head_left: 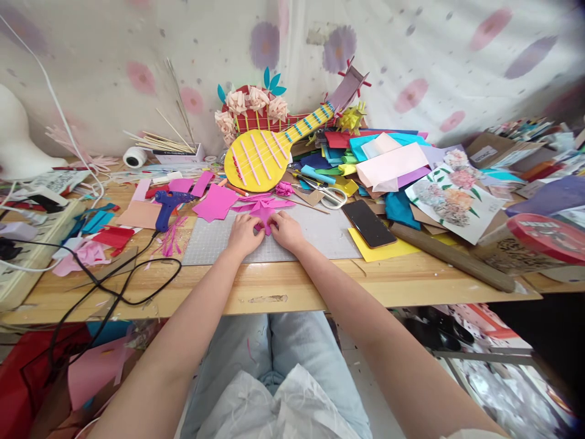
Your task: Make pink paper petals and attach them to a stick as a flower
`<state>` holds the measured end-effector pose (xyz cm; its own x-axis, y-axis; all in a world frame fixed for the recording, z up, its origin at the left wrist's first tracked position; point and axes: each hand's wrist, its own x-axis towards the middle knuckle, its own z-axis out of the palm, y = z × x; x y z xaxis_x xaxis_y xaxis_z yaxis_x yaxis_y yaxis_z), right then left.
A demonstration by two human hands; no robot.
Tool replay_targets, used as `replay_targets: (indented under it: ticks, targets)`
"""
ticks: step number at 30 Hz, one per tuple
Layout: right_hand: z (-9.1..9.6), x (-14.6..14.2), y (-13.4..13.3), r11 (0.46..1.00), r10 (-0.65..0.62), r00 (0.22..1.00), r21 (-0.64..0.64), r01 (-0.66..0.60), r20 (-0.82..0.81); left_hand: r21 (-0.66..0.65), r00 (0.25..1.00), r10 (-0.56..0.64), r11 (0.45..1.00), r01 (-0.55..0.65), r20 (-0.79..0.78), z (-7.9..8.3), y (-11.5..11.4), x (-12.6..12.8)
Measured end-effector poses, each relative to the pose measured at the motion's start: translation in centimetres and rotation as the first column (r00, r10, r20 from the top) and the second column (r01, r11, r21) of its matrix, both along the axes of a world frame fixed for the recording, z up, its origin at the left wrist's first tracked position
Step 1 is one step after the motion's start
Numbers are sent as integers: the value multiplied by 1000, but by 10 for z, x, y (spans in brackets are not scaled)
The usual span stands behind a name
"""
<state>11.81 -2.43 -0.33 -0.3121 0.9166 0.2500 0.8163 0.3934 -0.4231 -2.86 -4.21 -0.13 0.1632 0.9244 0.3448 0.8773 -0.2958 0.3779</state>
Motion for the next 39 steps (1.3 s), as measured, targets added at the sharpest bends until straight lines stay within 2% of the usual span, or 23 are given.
replay_targets:
  ticks: [9, 39]
  targets:
    - [2, -2, -1, 999, -39, 999, -8, 39, 2, -9, 1000, 1, 1000, -1, -14, -3, 1, -1]
    - [1, -4, 1, 999, -41, 998, 3, 41, 47, -20, 1000, 21, 1000, -22, -16, -3, 0, 2]
